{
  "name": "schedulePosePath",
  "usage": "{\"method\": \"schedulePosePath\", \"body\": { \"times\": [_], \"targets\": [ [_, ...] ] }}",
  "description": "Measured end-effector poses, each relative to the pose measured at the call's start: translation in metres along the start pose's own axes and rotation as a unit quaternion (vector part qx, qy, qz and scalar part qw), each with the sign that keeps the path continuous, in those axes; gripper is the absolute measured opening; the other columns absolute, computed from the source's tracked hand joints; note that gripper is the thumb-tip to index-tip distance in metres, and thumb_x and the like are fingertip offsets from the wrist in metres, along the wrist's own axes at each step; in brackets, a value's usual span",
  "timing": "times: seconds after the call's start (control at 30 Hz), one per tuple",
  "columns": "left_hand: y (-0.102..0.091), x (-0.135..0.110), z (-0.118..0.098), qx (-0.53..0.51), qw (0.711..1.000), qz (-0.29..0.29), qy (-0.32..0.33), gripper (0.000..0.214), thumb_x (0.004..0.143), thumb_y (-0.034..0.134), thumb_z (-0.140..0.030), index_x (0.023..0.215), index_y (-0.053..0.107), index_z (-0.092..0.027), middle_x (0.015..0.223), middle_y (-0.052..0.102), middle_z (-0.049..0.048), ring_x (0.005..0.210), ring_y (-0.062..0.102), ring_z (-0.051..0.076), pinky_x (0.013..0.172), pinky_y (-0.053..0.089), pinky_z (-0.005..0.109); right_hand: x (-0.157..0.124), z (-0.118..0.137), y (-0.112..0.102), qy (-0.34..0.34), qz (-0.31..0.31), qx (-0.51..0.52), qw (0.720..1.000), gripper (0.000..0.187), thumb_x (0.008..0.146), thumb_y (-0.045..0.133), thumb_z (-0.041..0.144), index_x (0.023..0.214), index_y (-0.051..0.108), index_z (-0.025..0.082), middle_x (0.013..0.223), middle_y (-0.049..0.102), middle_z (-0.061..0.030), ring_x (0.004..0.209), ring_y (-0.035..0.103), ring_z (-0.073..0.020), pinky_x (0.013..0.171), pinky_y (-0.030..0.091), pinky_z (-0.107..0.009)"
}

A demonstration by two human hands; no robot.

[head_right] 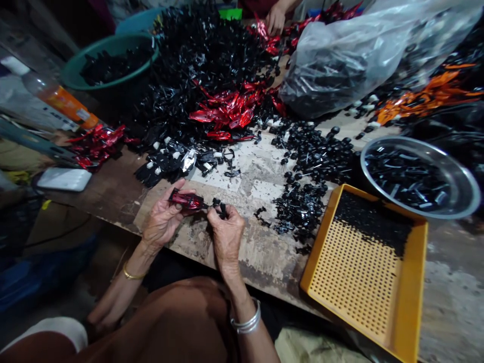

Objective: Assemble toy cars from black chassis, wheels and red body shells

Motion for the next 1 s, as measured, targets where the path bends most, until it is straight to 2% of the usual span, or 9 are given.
{"method": "schedulePosePath", "body": {
  "times": [0.17, 0.3, 0.4, 0.5, 0.63, 0.87, 1.0],
  "targets": [
    [0.005, -0.006, -0.007, 0.036, 0.999, 0.025, 0.031, 0.063, 0.077, 0.067, -0.027, 0.137, 0.046, -0.026, 0.114, 0.068, 0.0095, 0.099, 0.067, 0.024, 0.087, 0.054, 0.039, 0.001, 0.001, -0.001, -0.054, -0.025, -0.040, 0.997, 0.024, 0.068, 0.063, 0.036, 0.059, 0.048, 0.019, 0.056, 0.045, 0.0067, 0.053, 0.035, -0.0079, 0.052, 0.033, -0.021],
    [0.011, -0.010, -0.014, 0.046, 0.996, 0.031, 0.073, 0.065, 0.074, 0.071, -0.026, 0.135, 0.048, -0.025, 0.113, 0.068, 0.0082, 0.098, 0.067, 0.021, 0.091, 0.052, 0.034, 0.001, 0.001, -0.002, -0.093, -0.040, -0.075, 0.992, 0.025, 0.071, 0.060, 0.038, 0.060, 0.047, 0.020, 0.056, 0.046, 0.0059, 0.056, 0.039, -0.0097, 0.053, 0.034, -0.021],
    [0.009, -0.011, -0.014, 0.061, 0.993, -0.032, 0.092, 0.061, 0.068, 0.078, -0.022, 0.125, 0.057, -0.026, 0.104, 0.071, 0.0041, 0.089, 0.068, 0.016, 0.086, 0.053, 0.027, -0.002, 0.003, -0.001, -0.124, -0.043, -0.104, 0.986, 0.023, 0.074, 0.059, 0.037, 0.063, 0.048, 0.020, 0.059, 0.046, 0.0052, 0.059, 0.041, -0.0107, 0.056, 0.035, -0.022],
    [0.004, -0.011, -0.012, 0.055, 0.987, -0.111, 0.104, 0.053, 0.064, 0.081, -0.022, 0.114, 0.063, -0.024, 0.091, 0.073, 0.0014, 0.081, 0.068, 0.013, 0.079, 0.054, 0.025, -0.007, 0.010, -0.001, -0.163, -0.048, -0.142, 0.975, 0.021, 0.076, 0.057, 0.033, 0.063, 0.047, 0.020, 0.063, 0.047, 0.0044, 0.061, 0.043, -0.0110, 0.059, 0.036, -0.023],
    [0.005, -0.011, -0.012, 0.047, 0.982, -0.138, 0.123, 0.048, 0.061, 0.083, -0.022, 0.106, 0.066, -0.022, 0.086, 0.073, 0.0010, 0.076, 0.069, 0.013, 0.077, 0.055, 0.026, -0.010, 0.016, -0.002, -0.201, -0.051, -0.169, 0.963, 0.020, 0.078, 0.057, 0.030, 0.063, 0.048, 0.020, 0.065, 0.048, 0.0037, 0.062, 0.044, -0.0115, 0.062, 0.036, -0.024],
    [0.005, -0.011, -0.013, 0.027, 0.979, -0.143, 0.144, 0.046, 0.060, 0.083, -0.021, 0.103, 0.066, -0.022, 0.081, 0.073, -0.0002, 0.073, 0.069, 0.014, 0.074, 0.056, 0.027, -0.014, 0.015, -0.006, -0.211, -0.078, -0.170, 0.959, 0.019, 0.080, 0.060, 0.033, 0.068, 0.053, 0.019, 0.067, 0.052, 0.0031, 0.062, 0.048, -0.0110, 0.061, 0.039, -0.024],
    [0.005, -0.011, -0.014, 0.022, 0.977, -0.145, 0.154, 0.044, 0.060, 0.083, -0.020, 0.101, 0.066, -0.022, 0.081, 0.073, -0.0003, 0.073, 0.069, 0.015, 0.074, 0.056, 0.028, -0.013, 0.011, -0.008, -0.178, -0.080, -0.126, 0.973, 0.022, 0.077, 0.064, 0.038, 0.084, 0.055, 0.019, 0.069, 0.056, 0.0037, 0.057, 0.050, -0.0097, 0.057, 0.042, -0.023]
  ]
}}
Point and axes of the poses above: each hand's wrist, its own x-axis towards the middle knuckle, its own y-axis out of the palm, z = x × y, the point moved 9 cm from there along x, towards the middle knuckle
